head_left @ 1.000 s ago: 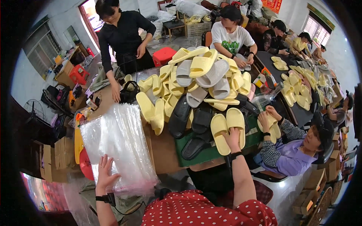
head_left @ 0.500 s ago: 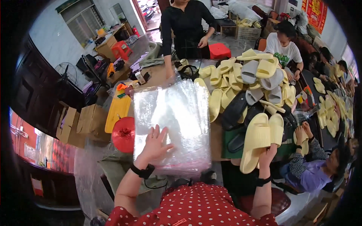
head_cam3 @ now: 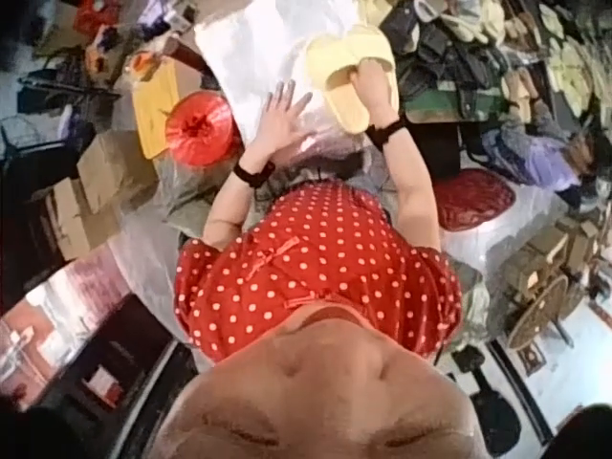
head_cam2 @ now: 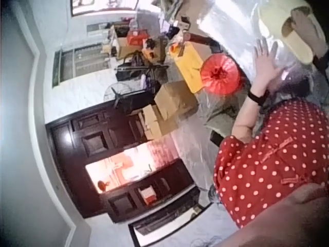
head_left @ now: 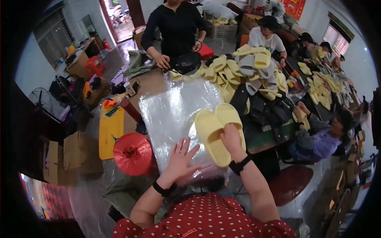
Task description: Placing finished sandals into individual plastic bags at a manufacturing workstation.
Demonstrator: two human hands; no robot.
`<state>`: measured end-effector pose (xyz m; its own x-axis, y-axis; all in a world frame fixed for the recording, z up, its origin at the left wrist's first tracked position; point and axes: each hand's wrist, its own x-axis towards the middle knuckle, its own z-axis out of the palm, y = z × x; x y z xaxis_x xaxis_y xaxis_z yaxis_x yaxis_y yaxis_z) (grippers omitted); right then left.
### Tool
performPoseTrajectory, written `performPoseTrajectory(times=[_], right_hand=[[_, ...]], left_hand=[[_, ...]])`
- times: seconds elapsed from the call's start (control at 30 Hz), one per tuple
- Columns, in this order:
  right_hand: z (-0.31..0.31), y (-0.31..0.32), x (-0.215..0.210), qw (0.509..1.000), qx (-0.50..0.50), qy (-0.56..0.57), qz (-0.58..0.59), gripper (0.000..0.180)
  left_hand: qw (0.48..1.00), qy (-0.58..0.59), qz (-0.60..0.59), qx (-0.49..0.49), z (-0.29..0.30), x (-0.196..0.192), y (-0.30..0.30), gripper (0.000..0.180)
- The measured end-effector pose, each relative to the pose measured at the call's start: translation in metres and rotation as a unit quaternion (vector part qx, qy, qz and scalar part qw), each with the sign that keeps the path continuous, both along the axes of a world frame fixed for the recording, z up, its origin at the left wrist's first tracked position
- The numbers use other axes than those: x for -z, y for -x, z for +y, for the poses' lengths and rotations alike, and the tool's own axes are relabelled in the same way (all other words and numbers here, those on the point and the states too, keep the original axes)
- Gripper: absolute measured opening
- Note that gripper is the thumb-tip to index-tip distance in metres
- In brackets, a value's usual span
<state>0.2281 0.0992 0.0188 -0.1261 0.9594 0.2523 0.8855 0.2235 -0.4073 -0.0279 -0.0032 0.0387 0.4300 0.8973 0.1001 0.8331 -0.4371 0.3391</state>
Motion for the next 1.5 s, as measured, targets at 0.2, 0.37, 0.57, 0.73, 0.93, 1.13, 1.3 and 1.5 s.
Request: performPoseTrajectory(times=[0.2, 0.37, 0.57, 0.73, 0.93, 1.13, 1.3, 1.5], right_hand=[[-0.019, -0.057, -0.022, 0.971, 0.163, -0.023, 0.173, 0.022], [-0.090, -0.108, -0.002, 0.919, 0.132, -0.110, 0.355, 0.020], [-0.166, -0.094, -0.055, 0.899, 0.094, -0.100, 0.415, 0.040], [-0.164, -0.059, -0.102, 0.913, -0.107, 0.008, 0.394, 0.050], [-0.148, -0.025, -0.079, 0.951, -0.204, 0.111, 0.206, 0.031], [-0.146, -0.027, -0.083, 0.976, -0.128, 0.141, 0.102, 0.022], [-0.117, 0.019, -0.096, 0.983, -0.143, 0.059, 0.093, 0.020], [-0.074, 0.065, -0.074, 0.920, -0.190, 0.140, 0.312, 0.024]], left_hand=[[1.000, -0.029, -0.002, -0.005, 0.001, 0.000, 0.010, 0.075], [0.999, 0.002, -0.039, -0.030, 0.009, -0.004, 0.002, 0.049], [0.987, 0.024, -0.158, -0.029, 0.013, -0.023, 0.009, 0.037], [0.969, 0.075, -0.222, -0.084, 0.019, -0.038, 0.000, 0.035], [0.884, 0.154, -0.399, -0.186, 0.028, -0.028, 0.004, 0.032], [0.975, 0.001, -0.207, -0.083, 0.004, -0.068, -0.004, 0.037], [0.985, -0.049, -0.161, 0.042, -0.012, -0.093, -0.012, 0.041], [0.980, -0.032, -0.175, 0.088, -0.021, -0.114, -0.013, 0.041]])
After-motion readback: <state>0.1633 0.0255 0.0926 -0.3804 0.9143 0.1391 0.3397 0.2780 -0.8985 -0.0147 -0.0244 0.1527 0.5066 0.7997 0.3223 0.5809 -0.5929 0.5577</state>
